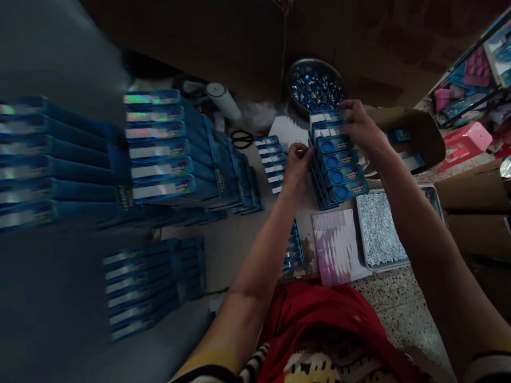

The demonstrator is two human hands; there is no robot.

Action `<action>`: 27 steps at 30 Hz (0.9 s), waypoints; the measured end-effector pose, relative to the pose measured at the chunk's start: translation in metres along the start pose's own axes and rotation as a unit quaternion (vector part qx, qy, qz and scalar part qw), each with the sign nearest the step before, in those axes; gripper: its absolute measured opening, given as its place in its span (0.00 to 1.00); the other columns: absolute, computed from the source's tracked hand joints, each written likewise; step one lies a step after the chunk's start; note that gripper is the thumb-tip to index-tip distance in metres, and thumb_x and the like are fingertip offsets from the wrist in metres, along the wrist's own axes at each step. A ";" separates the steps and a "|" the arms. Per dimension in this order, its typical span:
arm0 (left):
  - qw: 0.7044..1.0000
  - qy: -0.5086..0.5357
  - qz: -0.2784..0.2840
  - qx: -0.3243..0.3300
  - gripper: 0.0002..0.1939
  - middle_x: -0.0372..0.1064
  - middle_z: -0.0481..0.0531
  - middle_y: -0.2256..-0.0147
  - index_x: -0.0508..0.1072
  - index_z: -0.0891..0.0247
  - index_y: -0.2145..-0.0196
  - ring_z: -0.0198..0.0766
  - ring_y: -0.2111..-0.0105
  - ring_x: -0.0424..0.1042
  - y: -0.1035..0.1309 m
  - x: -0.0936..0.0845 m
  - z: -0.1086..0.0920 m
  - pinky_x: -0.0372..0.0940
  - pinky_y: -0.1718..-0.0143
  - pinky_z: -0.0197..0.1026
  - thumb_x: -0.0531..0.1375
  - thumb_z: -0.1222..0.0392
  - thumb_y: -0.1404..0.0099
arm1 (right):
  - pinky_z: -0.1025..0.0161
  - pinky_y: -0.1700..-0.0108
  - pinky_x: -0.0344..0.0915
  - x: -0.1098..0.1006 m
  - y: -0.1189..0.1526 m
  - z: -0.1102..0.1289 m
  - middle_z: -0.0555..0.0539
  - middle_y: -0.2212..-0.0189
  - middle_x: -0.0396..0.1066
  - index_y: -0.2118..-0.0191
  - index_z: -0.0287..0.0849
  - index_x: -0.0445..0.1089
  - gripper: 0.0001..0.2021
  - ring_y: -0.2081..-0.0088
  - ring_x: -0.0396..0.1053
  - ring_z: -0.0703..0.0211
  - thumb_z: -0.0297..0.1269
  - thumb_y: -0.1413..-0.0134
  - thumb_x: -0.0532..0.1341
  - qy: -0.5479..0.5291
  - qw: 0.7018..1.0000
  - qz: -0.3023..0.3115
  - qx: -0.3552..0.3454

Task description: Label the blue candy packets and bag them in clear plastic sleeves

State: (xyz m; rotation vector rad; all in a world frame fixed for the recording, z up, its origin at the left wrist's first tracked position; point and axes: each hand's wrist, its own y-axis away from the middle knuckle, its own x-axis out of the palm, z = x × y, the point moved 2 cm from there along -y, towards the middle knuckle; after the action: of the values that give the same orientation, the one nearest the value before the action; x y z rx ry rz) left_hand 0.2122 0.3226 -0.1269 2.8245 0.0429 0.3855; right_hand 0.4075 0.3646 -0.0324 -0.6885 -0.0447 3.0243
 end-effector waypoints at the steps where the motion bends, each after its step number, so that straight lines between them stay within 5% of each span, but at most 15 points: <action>1: 1.000 -0.010 -0.022 0.003 0.20 0.66 0.44 0.66 0.64 0.55 0.61 0.34 0.68 0.68 0.002 -0.006 0.004 0.61 0.70 0.35 0.72 0.47 0.33 | 0.58 0.51 0.72 -0.006 0.007 0.001 0.54 0.58 0.68 0.40 0.47 0.63 0.19 0.60 0.71 0.65 0.38 0.32 0.65 -0.006 1.000 0.001 0.018; 6: 0.983 -0.090 -0.152 0.041 0.15 0.66 0.45 0.66 0.66 0.58 0.63 0.34 0.65 0.69 0.038 -0.051 0.035 0.65 0.61 0.36 0.71 0.59 0.37 | 0.59 0.59 0.71 -0.048 0.071 -0.018 0.52 0.61 0.69 0.40 0.50 0.63 0.23 0.63 0.73 0.60 0.55 0.33 0.63 0.002 0.990 -0.136 0.040; 10: 0.982 -0.149 -0.114 0.001 0.11 0.70 0.47 0.65 0.68 0.59 0.61 0.36 0.63 0.72 0.096 -0.074 0.078 0.67 0.58 0.38 0.67 0.60 0.37 | 0.61 0.60 0.71 -0.041 0.155 -0.076 0.53 0.65 0.69 0.47 0.48 0.67 0.23 0.65 0.71 0.60 0.58 0.38 0.64 -0.030 0.975 -0.200 0.096; 15: 0.960 -0.274 -0.025 -0.050 0.08 0.75 0.51 0.62 0.70 0.59 0.57 0.39 0.61 0.76 0.150 -0.070 0.131 0.70 0.58 0.39 0.63 0.60 0.33 | 0.61 0.60 0.71 0.019 0.274 -0.150 0.49 0.64 0.73 0.49 0.43 0.68 0.23 0.64 0.73 0.57 0.56 0.38 0.58 -0.001 0.953 -0.093 0.289; 19: 0.870 -0.485 0.065 -0.067 0.14 0.77 0.58 0.50 0.72 0.60 0.49 0.46 0.49 0.78 0.140 -0.048 0.172 0.71 0.48 0.44 0.64 0.63 0.32 | 0.61 0.60 0.69 0.047 0.347 -0.180 0.47 0.65 0.75 0.52 0.42 0.71 0.15 0.64 0.73 0.56 0.46 0.37 0.60 0.058 0.937 -0.002 0.344; 24: 0.815 -0.565 0.087 -0.096 0.20 0.74 0.65 0.41 0.76 0.62 0.48 0.56 0.39 0.72 0.108 -0.023 0.212 0.67 0.40 0.50 0.69 0.66 0.37 | 0.63 0.62 0.65 0.064 0.398 -0.183 0.50 0.69 0.76 0.59 0.44 0.77 0.06 0.68 0.73 0.58 0.32 0.43 0.69 0.109 0.923 0.164 0.332; 27: 0.793 -0.596 0.063 -0.108 0.17 0.75 0.68 0.43 0.76 0.64 0.46 0.61 0.39 0.71 0.113 -0.015 0.222 0.66 0.40 0.56 0.68 0.59 0.32 | 0.63 0.58 0.66 0.065 0.408 -0.180 0.49 0.65 0.80 0.58 0.46 0.80 0.08 0.64 0.75 0.58 0.30 0.44 0.71 0.138 0.916 0.222 0.305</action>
State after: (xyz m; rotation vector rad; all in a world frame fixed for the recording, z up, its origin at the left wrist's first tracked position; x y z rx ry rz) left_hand 0.2564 0.1513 -0.3032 2.3276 -0.4177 -1.2925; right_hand 0.4137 -0.0364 -0.2377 -1.1489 1.1541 2.9849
